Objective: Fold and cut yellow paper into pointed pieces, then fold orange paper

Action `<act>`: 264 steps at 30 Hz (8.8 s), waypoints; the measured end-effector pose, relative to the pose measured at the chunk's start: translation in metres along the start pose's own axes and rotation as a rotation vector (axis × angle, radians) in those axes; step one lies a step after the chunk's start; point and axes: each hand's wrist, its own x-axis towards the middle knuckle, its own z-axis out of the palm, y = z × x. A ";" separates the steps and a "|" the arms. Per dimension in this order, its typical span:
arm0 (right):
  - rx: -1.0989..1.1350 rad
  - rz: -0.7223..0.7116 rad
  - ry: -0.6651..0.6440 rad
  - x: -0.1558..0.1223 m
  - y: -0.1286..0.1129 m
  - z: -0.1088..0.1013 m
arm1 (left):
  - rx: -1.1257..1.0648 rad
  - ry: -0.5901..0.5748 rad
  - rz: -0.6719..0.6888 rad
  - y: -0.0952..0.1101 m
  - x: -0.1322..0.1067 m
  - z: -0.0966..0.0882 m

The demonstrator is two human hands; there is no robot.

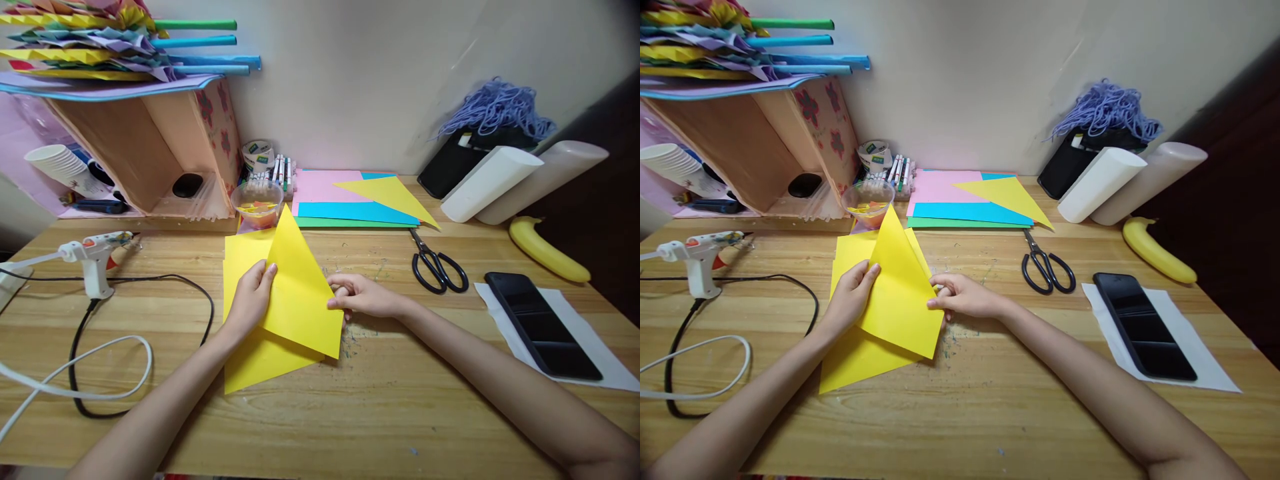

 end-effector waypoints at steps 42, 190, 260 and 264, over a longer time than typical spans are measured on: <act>0.170 -0.251 0.528 0.011 0.013 0.003 | 0.473 -0.302 0.193 0.005 -0.006 0.001; -0.067 0.003 -0.109 -0.002 0.002 0.000 | 0.063 0.117 0.084 -0.004 -0.005 0.006; 0.153 -0.420 0.867 0.015 0.014 -0.014 | 0.207 -0.002 0.196 0.000 -0.003 -0.008; 0.190 -0.445 0.851 0.017 0.015 -0.023 | 0.088 0.092 0.132 0.001 0.001 -0.014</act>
